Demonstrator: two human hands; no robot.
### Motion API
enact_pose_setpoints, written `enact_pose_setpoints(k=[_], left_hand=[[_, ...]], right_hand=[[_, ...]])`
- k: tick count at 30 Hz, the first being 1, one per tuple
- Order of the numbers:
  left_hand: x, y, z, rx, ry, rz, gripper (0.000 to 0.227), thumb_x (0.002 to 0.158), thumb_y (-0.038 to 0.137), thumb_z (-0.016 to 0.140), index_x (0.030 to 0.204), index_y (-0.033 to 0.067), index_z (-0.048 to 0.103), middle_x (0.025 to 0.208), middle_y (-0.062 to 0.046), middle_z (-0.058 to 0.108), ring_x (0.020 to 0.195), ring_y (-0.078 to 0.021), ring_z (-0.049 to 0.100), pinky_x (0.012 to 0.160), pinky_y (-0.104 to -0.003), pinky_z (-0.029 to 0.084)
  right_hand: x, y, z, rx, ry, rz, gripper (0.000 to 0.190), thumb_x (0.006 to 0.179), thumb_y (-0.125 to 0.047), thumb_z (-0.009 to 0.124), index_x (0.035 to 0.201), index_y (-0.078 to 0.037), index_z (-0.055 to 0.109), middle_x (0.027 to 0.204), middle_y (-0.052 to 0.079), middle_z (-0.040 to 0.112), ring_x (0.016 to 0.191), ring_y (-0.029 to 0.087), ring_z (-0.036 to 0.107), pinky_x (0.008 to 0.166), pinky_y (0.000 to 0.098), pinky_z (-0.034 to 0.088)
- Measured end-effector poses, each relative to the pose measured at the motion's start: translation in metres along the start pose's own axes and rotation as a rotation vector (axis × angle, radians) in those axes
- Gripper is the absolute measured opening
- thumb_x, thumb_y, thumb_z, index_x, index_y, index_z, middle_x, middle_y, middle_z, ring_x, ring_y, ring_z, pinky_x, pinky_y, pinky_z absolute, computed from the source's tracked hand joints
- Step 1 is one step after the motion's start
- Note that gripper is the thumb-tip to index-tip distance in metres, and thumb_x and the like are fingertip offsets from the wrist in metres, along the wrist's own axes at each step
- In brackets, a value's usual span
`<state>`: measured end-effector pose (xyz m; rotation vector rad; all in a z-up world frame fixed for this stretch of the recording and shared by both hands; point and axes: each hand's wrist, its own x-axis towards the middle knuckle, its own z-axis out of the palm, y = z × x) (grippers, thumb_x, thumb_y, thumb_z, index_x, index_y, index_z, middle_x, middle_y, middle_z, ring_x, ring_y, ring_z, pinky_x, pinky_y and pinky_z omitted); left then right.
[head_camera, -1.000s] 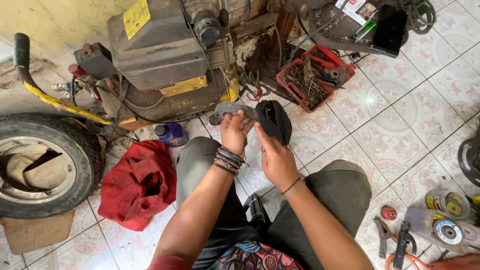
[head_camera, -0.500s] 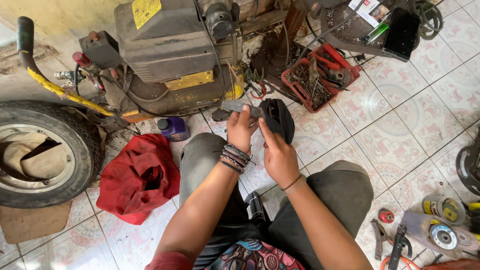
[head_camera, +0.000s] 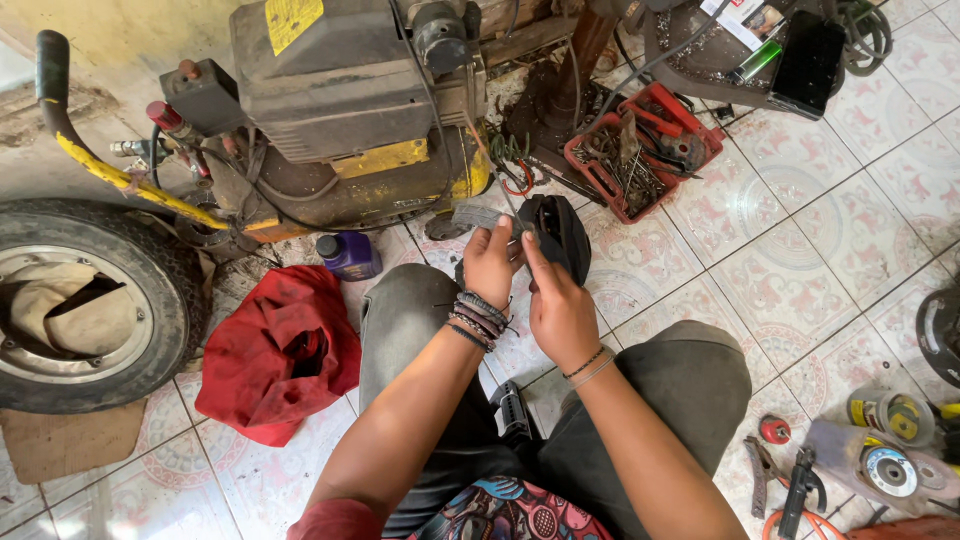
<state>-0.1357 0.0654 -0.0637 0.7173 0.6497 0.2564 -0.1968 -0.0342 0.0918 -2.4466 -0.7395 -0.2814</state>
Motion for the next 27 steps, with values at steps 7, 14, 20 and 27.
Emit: enact_pose_setpoints(k=[7,14,20,27], left_hand=[[-0.004,0.041,0.005,-0.09,-0.003,0.042,0.027,0.091,0.028,0.065,0.087,0.0044,0.054,0.091,-0.018,0.067,0.082,-0.0276,0.066,0.08,-0.049,0.053],[-0.006,0.013,0.003,0.015,0.026,0.01,0.029,0.09,0.023,0.067,0.078,0.0029,0.05,0.077,-0.011,0.058,0.074,-0.0283,0.067,0.071,-0.047,0.056],[-0.019,0.051,0.018,-0.068,0.069,0.0,0.027,0.091,0.024,0.064,0.08,0.0045,0.049,0.076,-0.01,0.056,0.071,-0.0268,0.065,0.072,-0.046,0.056],[-0.009,0.016,0.006,0.096,0.05,-0.03,0.028,0.089,0.023,0.067,0.078,0.0016,0.053,0.074,-0.012,0.058,0.07,-0.027,0.068,0.066,-0.044,0.058]], right_hand=[[-0.011,0.004,0.004,0.023,-0.074,0.009,0.069,0.08,-0.001,0.045,0.144,-0.025,0.039,0.074,0.003,0.056,0.066,0.032,0.064,0.057,0.0452,0.054],[0.002,0.0,0.001,0.015,-0.01,0.019,0.068,0.08,0.0,0.045,0.144,-0.023,0.039,0.075,0.006,0.057,0.067,0.034,0.063,0.056,0.0473,0.053],[-0.008,0.003,0.001,0.074,-0.05,0.028,0.068,0.08,0.0,0.044,0.143,-0.024,0.041,0.073,0.002,0.058,0.066,0.031,0.064,0.054,0.0424,0.054],[0.003,0.001,-0.001,0.03,0.0,0.013,0.065,0.083,-0.002,0.046,0.144,-0.024,0.04,0.076,0.005,0.059,0.07,0.032,0.064,0.056,0.0452,0.053]])
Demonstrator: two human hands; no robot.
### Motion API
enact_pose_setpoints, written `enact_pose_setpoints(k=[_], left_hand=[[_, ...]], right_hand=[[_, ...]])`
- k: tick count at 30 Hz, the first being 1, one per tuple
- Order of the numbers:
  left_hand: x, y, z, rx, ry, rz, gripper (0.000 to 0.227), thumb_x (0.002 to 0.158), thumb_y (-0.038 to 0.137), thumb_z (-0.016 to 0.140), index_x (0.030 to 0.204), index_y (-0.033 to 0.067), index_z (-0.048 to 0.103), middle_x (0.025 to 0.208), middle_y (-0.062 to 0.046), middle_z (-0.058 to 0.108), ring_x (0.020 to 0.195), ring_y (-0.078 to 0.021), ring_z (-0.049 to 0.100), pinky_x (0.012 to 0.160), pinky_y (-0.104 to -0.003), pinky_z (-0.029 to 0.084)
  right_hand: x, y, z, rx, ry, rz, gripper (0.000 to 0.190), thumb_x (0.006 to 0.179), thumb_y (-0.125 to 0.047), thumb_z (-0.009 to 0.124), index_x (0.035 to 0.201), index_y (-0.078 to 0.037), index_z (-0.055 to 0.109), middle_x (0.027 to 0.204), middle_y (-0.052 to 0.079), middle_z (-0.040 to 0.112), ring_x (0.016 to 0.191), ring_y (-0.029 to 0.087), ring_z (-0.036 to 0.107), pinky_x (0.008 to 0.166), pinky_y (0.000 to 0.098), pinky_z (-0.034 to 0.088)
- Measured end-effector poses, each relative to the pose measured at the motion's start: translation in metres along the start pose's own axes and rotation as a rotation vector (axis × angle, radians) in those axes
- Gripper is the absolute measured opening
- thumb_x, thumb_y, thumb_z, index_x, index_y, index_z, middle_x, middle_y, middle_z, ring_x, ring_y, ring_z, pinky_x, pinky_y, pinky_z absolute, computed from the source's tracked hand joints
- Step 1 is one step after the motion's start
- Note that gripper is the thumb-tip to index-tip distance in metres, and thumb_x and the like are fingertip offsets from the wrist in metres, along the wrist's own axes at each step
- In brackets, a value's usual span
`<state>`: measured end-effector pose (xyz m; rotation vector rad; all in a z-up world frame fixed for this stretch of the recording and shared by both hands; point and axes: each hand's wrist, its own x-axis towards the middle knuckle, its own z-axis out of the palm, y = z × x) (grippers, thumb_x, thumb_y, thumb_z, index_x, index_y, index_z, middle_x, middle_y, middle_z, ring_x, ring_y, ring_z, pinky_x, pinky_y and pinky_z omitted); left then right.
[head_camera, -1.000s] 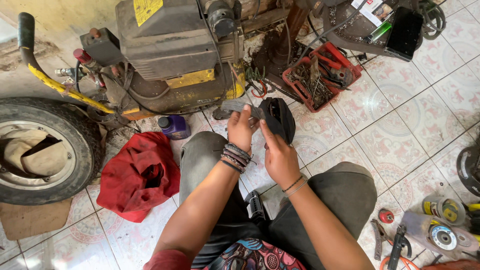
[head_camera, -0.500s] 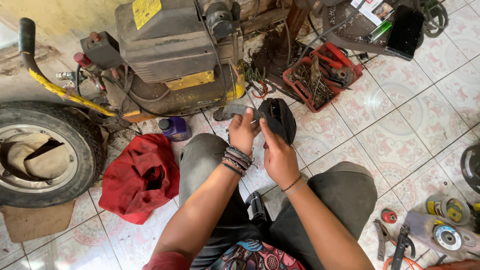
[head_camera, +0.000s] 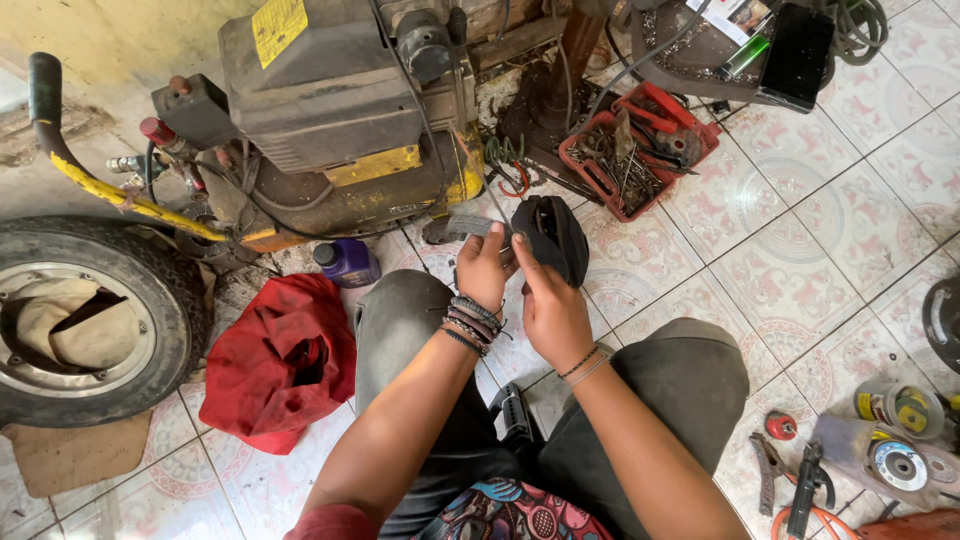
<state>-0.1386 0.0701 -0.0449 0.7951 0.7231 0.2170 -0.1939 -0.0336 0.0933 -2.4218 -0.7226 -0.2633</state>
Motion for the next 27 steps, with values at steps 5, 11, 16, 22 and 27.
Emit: enact_pose_setpoints(k=[5,11,16,22,27], left_hand=[[-0.005,0.014,0.003,-0.049,0.015,0.001,0.029,0.09,0.024,0.065,0.079,0.0014,0.052,0.073,-0.011,0.055,0.069,-0.0262,0.066,0.067,-0.044,0.058],[-0.014,0.022,0.002,-0.061,0.031,-0.003,0.031,0.09,0.026,0.065,0.08,0.0004,0.05,0.075,-0.013,0.054,0.073,-0.0296,0.066,0.071,-0.047,0.057],[-0.014,0.02,0.006,-0.006,0.003,-0.018,0.032,0.09,0.025,0.065,0.077,-0.0001,0.05,0.075,-0.014,0.055,0.074,-0.0302,0.067,0.07,-0.045,0.058],[0.004,0.021,-0.004,-0.117,0.049,-0.019,0.03,0.091,0.028,0.064,0.085,0.0007,0.053,0.077,-0.015,0.057,0.075,-0.0318,0.067,0.072,-0.048,0.057],[-0.015,0.017,0.006,0.05,-0.007,-0.043,0.031,0.091,0.027,0.065,0.083,-0.0013,0.054,0.08,-0.015,0.059,0.076,-0.0301,0.067,0.072,-0.048,0.057]], right_hand=[[-0.005,-0.002,-0.003,0.008,-0.025,0.017,0.066,0.082,-0.002,0.044,0.143,-0.026,0.04,0.078,0.004,0.06,0.069,0.032,0.065,0.055,0.0444,0.054],[-0.008,0.001,-0.001,0.015,-0.106,0.033,0.069,0.081,-0.001,0.044,0.145,-0.027,0.037,0.082,0.008,0.061,0.07,0.035,0.065,0.058,0.0465,0.055],[0.0,-0.012,-0.013,0.026,-0.103,0.051,0.069,0.081,-0.002,0.044,0.146,-0.024,0.035,0.087,0.013,0.062,0.075,0.041,0.063,0.058,0.0504,0.053],[-0.006,-0.006,-0.004,-0.017,-0.175,0.046,0.072,0.08,-0.005,0.043,0.147,-0.028,0.032,0.079,0.004,0.06,0.069,0.034,0.065,0.056,0.0467,0.055],[-0.003,0.0,0.002,-0.003,-0.115,0.052,0.07,0.082,-0.003,0.043,0.147,-0.025,0.032,0.078,0.01,0.059,0.071,0.04,0.062,0.055,0.0515,0.052]])
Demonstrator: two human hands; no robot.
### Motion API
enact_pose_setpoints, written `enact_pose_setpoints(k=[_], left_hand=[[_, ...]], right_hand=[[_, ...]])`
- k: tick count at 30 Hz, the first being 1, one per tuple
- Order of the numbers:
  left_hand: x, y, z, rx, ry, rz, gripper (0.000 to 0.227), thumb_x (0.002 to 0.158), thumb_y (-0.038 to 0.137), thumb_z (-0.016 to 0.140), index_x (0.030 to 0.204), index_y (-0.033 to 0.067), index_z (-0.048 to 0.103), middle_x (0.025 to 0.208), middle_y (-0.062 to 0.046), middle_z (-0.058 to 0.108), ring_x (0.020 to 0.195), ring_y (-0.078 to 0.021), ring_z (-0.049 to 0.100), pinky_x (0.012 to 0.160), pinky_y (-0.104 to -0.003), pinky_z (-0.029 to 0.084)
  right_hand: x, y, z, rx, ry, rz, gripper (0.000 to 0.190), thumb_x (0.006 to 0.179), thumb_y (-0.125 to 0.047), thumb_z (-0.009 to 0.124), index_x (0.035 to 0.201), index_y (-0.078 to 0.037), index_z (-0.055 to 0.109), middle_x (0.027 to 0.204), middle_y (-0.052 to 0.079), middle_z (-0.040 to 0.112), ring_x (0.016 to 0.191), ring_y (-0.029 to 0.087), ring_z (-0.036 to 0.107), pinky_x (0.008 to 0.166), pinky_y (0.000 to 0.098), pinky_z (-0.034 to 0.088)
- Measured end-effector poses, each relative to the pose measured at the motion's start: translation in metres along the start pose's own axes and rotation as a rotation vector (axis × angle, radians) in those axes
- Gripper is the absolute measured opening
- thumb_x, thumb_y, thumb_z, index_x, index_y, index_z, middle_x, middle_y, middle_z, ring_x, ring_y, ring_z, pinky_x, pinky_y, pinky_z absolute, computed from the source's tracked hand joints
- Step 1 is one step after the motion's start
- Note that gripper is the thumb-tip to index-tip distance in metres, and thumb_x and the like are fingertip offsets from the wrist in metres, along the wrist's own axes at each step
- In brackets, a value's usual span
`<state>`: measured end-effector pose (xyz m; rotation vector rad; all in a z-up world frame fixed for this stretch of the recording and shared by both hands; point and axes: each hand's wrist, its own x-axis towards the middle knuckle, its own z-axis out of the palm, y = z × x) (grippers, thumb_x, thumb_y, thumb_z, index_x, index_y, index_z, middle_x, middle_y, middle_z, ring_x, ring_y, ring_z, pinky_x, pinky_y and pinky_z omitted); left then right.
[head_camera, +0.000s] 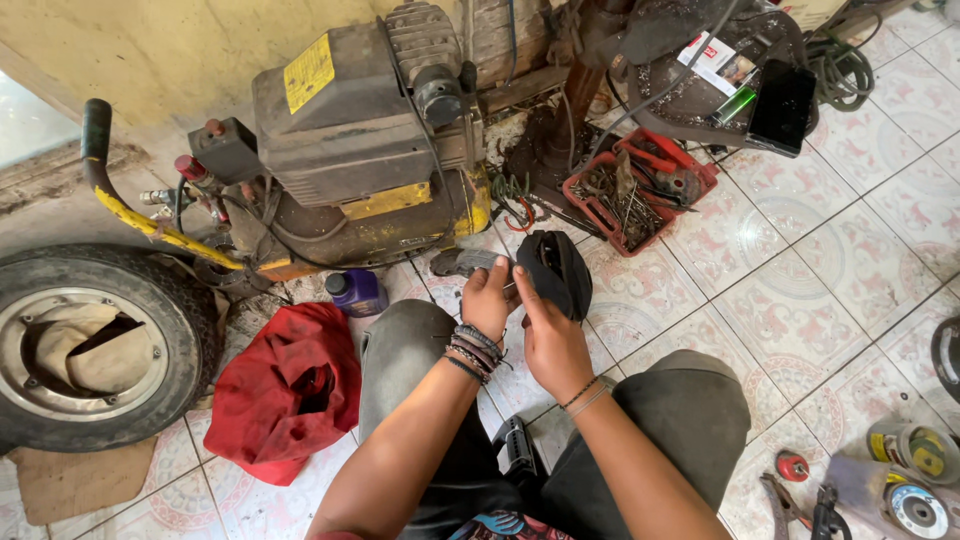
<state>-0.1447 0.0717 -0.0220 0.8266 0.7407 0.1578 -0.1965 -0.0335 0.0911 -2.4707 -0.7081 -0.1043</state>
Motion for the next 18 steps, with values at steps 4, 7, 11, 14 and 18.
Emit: enact_pose_setpoints(k=[4,7,11,14,18], left_hand=[[-0.009,0.015,0.003,-0.028,-0.011,0.003,0.031,0.091,0.027,0.066,0.08,0.0012,0.052,0.075,-0.012,0.057,0.07,-0.0286,0.066,0.067,-0.047,0.057],[-0.003,0.02,-0.002,-0.114,0.018,0.004,0.029,0.092,0.028,0.062,0.082,0.0039,0.05,0.075,-0.011,0.053,0.072,-0.0284,0.065,0.069,-0.046,0.057],[0.004,0.006,-0.007,-0.111,0.041,0.011,0.031,0.091,0.029,0.063,0.079,0.0052,0.048,0.072,-0.009,0.05,0.068,-0.0283,0.065,0.066,-0.044,0.057],[-0.001,0.005,-0.001,-0.096,-0.011,0.017,0.031,0.092,0.027,0.064,0.078,0.0036,0.049,0.07,-0.009,0.052,0.069,-0.0287,0.067,0.067,-0.045,0.057],[-0.019,0.026,0.009,-0.136,-0.016,0.054,0.031,0.092,0.027,0.064,0.078,0.0038,0.049,0.071,-0.009,0.054,0.069,-0.0273,0.067,0.071,-0.045,0.056]], right_hand=[[0.002,-0.004,-0.006,0.074,0.007,0.007,0.07,0.081,-0.001,0.042,0.147,-0.023,0.032,0.079,0.007,0.061,0.073,0.037,0.064,0.054,0.046,0.053],[-0.002,-0.006,-0.009,0.076,-0.009,0.004,0.07,0.081,-0.003,0.043,0.146,-0.026,0.034,0.076,0.005,0.061,0.071,0.033,0.065,0.057,0.0451,0.054],[-0.003,-0.003,-0.008,0.106,-0.019,-0.01,0.071,0.081,-0.002,0.044,0.146,-0.026,0.034,0.075,0.005,0.061,0.069,0.032,0.065,0.056,0.0438,0.054],[0.004,-0.005,-0.011,0.134,0.003,-0.002,0.069,0.081,-0.002,0.043,0.146,-0.024,0.034,0.076,0.008,0.062,0.07,0.035,0.064,0.055,0.0447,0.054],[0.002,-0.003,-0.011,0.128,0.0,0.002,0.069,0.081,0.001,0.042,0.146,-0.023,0.035,0.077,0.01,0.063,0.068,0.037,0.063,0.052,0.045,0.053]])
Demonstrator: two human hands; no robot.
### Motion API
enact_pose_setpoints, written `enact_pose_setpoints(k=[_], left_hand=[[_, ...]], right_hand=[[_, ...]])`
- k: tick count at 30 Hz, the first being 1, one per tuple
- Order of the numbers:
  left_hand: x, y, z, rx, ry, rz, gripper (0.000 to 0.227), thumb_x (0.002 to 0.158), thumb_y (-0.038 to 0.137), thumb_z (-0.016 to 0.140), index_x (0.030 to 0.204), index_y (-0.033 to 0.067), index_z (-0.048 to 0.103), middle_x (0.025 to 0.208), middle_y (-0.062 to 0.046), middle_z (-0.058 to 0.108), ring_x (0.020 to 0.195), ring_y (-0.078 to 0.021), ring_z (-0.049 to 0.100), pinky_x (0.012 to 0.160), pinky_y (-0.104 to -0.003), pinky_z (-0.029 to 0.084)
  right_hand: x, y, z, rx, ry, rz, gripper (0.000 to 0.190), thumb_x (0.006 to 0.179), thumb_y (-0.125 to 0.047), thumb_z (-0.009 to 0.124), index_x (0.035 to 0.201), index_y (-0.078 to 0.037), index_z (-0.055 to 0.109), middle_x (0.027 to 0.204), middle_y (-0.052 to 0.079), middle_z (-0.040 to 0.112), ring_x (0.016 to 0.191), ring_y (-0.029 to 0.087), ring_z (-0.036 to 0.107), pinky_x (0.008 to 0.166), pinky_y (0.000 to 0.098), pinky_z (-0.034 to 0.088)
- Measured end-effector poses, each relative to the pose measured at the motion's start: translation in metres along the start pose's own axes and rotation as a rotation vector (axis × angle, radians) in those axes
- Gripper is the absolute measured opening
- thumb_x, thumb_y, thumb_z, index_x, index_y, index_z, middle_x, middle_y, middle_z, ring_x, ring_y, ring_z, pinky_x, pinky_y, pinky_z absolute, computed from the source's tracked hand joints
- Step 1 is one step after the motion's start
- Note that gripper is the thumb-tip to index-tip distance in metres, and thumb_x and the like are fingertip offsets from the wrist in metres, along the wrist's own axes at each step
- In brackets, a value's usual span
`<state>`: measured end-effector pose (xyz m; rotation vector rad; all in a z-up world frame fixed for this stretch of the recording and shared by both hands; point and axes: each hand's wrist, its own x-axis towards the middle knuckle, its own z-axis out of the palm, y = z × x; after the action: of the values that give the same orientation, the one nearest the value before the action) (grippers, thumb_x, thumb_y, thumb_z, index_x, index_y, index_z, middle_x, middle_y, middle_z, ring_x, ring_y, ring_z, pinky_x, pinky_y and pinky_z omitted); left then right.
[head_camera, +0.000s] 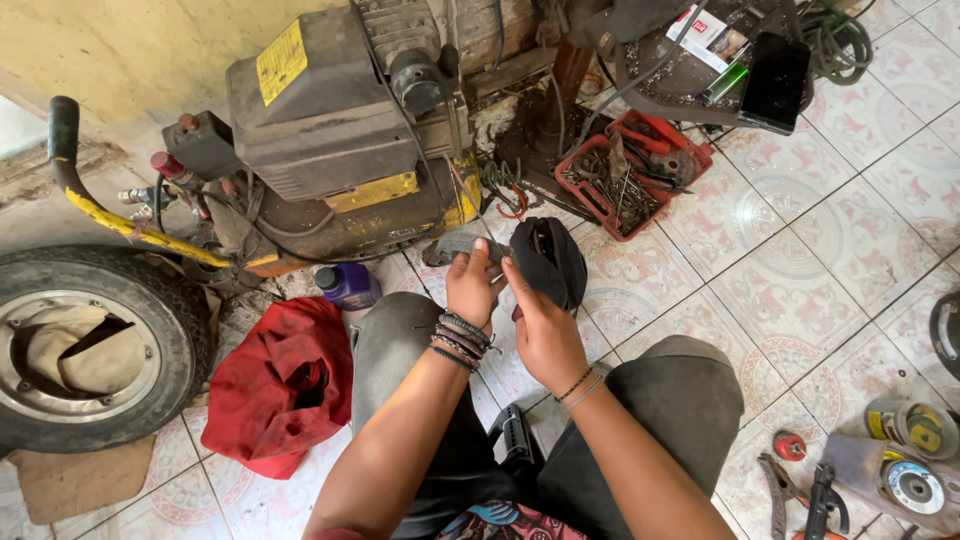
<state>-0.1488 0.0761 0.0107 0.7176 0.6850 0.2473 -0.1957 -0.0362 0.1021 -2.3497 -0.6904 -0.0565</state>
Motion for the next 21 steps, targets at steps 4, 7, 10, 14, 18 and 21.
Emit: enact_pose_setpoints(k=[4,7,10,14,18,21], left_hand=[[0.022,-0.002,-0.014,-0.038,0.026,0.027,0.029,0.093,0.029,0.062,0.081,0.0065,0.049,0.076,-0.011,0.06,0.073,-0.0233,0.067,0.075,-0.046,0.056],[0.013,-0.004,-0.01,-0.082,0.021,0.015,0.027,0.091,0.026,0.065,0.08,0.0065,0.049,0.072,-0.012,0.06,0.07,-0.0262,0.067,0.074,-0.048,0.055],[0.011,-0.014,-0.008,-0.007,0.0,0.019,0.028,0.09,0.025,0.066,0.078,0.0051,0.05,0.072,-0.011,0.059,0.069,-0.026,0.068,0.072,-0.047,0.056],[0.011,0.001,-0.005,-0.035,0.013,0.039,0.028,0.092,0.027,0.064,0.08,0.0058,0.051,0.076,-0.012,0.062,0.073,-0.0249,0.068,0.077,-0.048,0.054],[0.022,0.006,-0.013,-0.104,0.05,0.063,0.027,0.092,0.03,0.063,0.085,0.0073,0.05,0.08,-0.012,0.064,0.075,-0.0229,0.067,0.082,-0.048,0.052],[0.022,-0.01,-0.014,-0.069,0.044,0.073,0.029,0.093,0.026,0.063,0.079,0.0038,0.048,0.081,-0.015,0.063,0.079,-0.0262,0.068,0.079,-0.047,0.053]], right_hand=[[-0.002,-0.004,-0.002,-0.034,-0.055,-0.007,0.07,0.081,-0.002,0.043,0.146,-0.026,0.036,0.075,0.005,0.063,0.067,0.033,0.065,0.055,0.0438,0.054],[0.0,-0.011,-0.004,0.009,-0.053,0.003,0.069,0.082,0.001,0.042,0.146,-0.023,0.036,0.076,0.008,0.063,0.065,0.033,0.064,0.056,0.0424,0.054],[0.004,-0.012,-0.002,-0.025,0.0,0.01,0.07,0.08,-0.001,0.044,0.145,-0.022,0.036,0.074,0.01,0.062,0.069,0.036,0.064,0.059,0.0481,0.053],[-0.001,-0.003,0.005,-0.022,-0.003,0.005,0.07,0.079,0.0,0.044,0.145,-0.024,0.037,0.073,0.008,0.062,0.067,0.035,0.064,0.058,0.0458,0.053],[-0.006,-0.004,0.007,-0.053,-0.047,-0.014,0.071,0.079,-0.001,0.044,0.145,-0.026,0.037,0.073,0.003,0.062,0.067,0.03,0.065,0.059,0.0425,0.054],[-0.001,-0.009,0.006,-0.053,0.016,-0.014,0.071,0.078,-0.002,0.045,0.145,-0.025,0.039,0.072,0.005,0.063,0.067,0.032,0.064,0.059,0.0455,0.053]])
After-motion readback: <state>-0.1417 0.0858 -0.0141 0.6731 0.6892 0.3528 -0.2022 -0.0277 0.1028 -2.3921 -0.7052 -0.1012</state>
